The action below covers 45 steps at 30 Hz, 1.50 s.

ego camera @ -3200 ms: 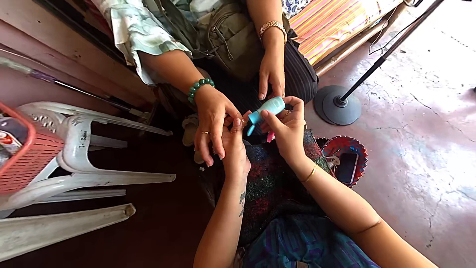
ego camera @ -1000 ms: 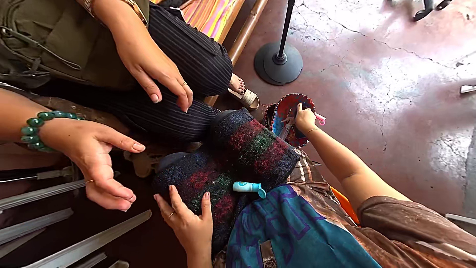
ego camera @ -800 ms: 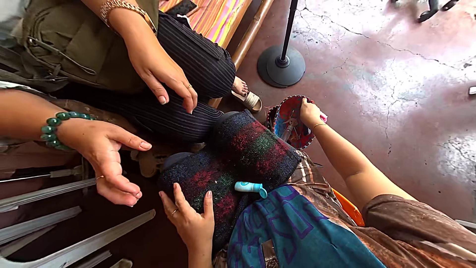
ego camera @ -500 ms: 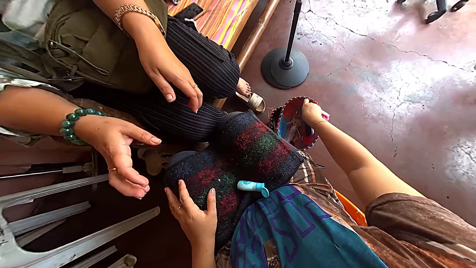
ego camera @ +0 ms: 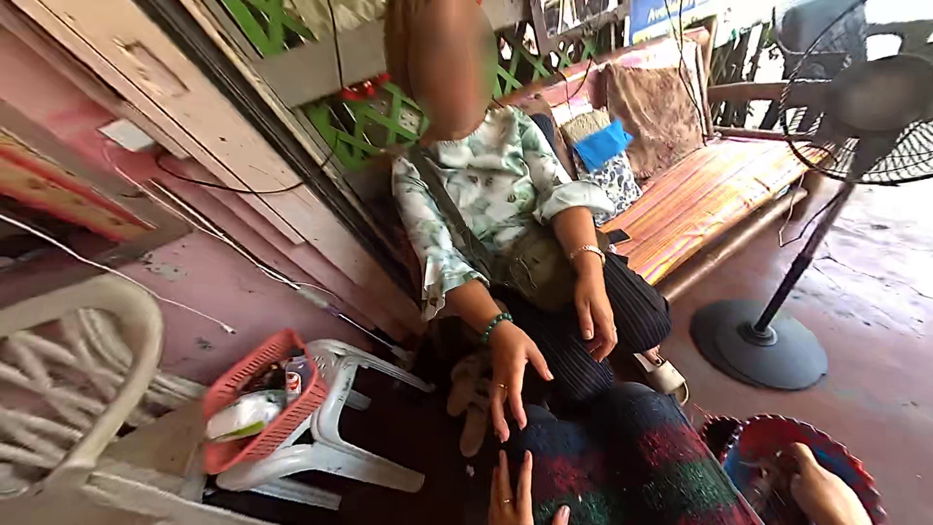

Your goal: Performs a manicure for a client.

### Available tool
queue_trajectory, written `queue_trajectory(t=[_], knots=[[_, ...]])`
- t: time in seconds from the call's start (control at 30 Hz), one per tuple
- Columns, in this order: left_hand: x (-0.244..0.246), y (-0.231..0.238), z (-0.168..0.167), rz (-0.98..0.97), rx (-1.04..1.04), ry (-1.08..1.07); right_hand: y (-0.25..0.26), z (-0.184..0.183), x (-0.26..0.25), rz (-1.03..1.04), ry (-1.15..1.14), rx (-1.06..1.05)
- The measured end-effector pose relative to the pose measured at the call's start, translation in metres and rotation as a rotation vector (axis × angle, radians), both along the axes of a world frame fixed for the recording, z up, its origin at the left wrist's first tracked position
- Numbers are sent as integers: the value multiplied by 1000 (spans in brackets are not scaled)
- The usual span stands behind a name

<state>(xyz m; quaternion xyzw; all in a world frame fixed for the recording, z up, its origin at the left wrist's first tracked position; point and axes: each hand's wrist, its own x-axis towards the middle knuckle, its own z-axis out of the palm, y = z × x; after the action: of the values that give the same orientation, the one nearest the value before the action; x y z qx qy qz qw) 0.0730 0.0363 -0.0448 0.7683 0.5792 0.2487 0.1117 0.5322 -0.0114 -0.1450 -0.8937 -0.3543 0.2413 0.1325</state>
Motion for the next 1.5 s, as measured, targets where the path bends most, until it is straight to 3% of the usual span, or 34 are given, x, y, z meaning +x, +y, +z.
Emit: queue_trajectory(t=[0.13, 0.23, 0.33, 0.4, 0.47, 0.7, 0.83, 1.1, 1.2, 1.3, 1.43, 1.5], knots=[[1, 1, -4, 2, 4, -20, 3, -13, 18, -31, -146, -76], [3, 6, -6, 26, 91, -37, 5, 10, 14, 9, -240, 56], [0, 6, -5, -4, 118, -52, 1, 32, -1, 369, -262, -55], [-3, 7, -2, -35, 103, -57, -1, 21, -5, 557, -165, -267], [-6, 9, -1, -58, 83, -46, -8, 2, -6, 612, -142, -387], [-8, 10, 2, -81, 79, -54, -9, -24, 7, 895, -272, -335], [-11, 12, 0, -98, 83, -61, -1, -33, 24, 1205, -298, -350], [-31, 35, -7, -161, -48, -283, 0, -41, 41, 1502, -320, -301], [-29, 33, -5, -154, -46, -299, 0, -40, 44, 1503, -286, -260], [-33, 34, -4, -150, -87, -298, 3, -5, 43, 1441, -208, -288], [-35, 56, 17, 44, -107, -634, 8, 57, 35, 993, -76, -202], [-31, 72, 39, 105, -82, -768, 11, 87, 29, 727, 55, 10]])
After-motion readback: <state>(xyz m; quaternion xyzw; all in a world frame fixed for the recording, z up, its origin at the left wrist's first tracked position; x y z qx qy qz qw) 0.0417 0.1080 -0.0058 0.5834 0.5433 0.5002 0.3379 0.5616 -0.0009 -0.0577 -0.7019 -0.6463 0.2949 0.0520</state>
